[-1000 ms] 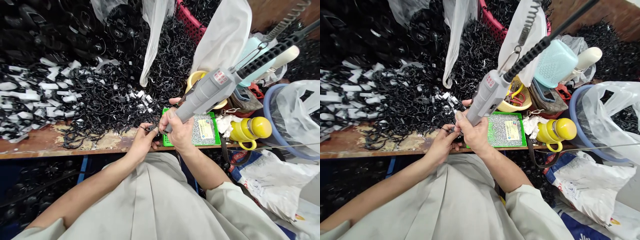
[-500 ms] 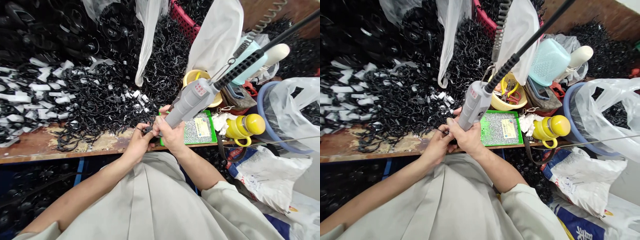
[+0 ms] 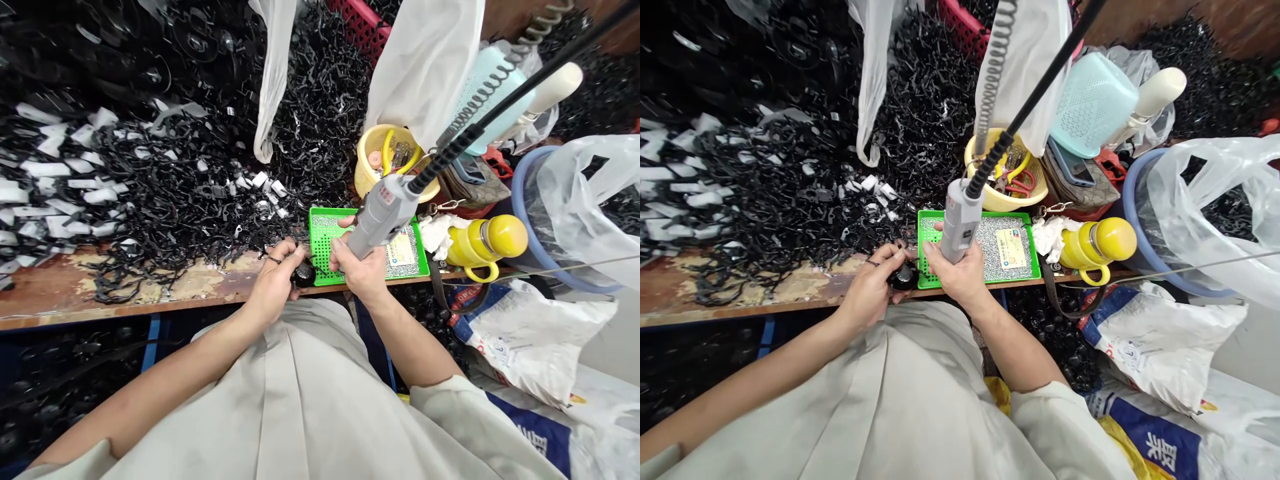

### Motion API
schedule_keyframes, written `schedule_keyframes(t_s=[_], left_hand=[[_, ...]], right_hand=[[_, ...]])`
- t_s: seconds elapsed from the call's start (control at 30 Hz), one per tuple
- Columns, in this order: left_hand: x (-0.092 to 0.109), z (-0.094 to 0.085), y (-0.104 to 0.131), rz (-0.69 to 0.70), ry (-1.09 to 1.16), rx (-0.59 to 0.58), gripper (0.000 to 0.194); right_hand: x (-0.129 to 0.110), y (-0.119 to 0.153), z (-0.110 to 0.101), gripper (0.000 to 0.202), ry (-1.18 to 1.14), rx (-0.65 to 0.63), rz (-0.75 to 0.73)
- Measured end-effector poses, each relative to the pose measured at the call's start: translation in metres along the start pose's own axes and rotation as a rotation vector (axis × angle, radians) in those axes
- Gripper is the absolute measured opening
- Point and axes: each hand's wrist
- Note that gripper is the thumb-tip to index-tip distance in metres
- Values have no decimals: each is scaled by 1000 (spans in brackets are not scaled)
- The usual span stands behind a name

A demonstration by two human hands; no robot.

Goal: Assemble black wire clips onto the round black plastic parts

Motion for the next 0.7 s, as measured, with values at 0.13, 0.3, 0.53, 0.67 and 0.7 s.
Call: schedule_keyframes(t_s=[0.13,0.3,0.53,0.67,0.7], left_hand=[[4,2,1,-38,42,22,25],[9,2,3,-74,117,103,32],[8,0,3,-82,139,126,38],[7,1,3,-84,67,143,32],[7,1,3,-84,64,136,31]], right_hand=[[-1,1,2,39,1,13,-2],[2,2,0,40,7,15,-3],[-16,-3,9,46,-98,99,-154],[-32,-12,26,43,-158,130,-196],[-34,-14,31,43,-168,119,-184]])
Point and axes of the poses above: each hand's wrist, its own y-axis away from the middle knuckle, its own z-axis out of the palm, x = y × z
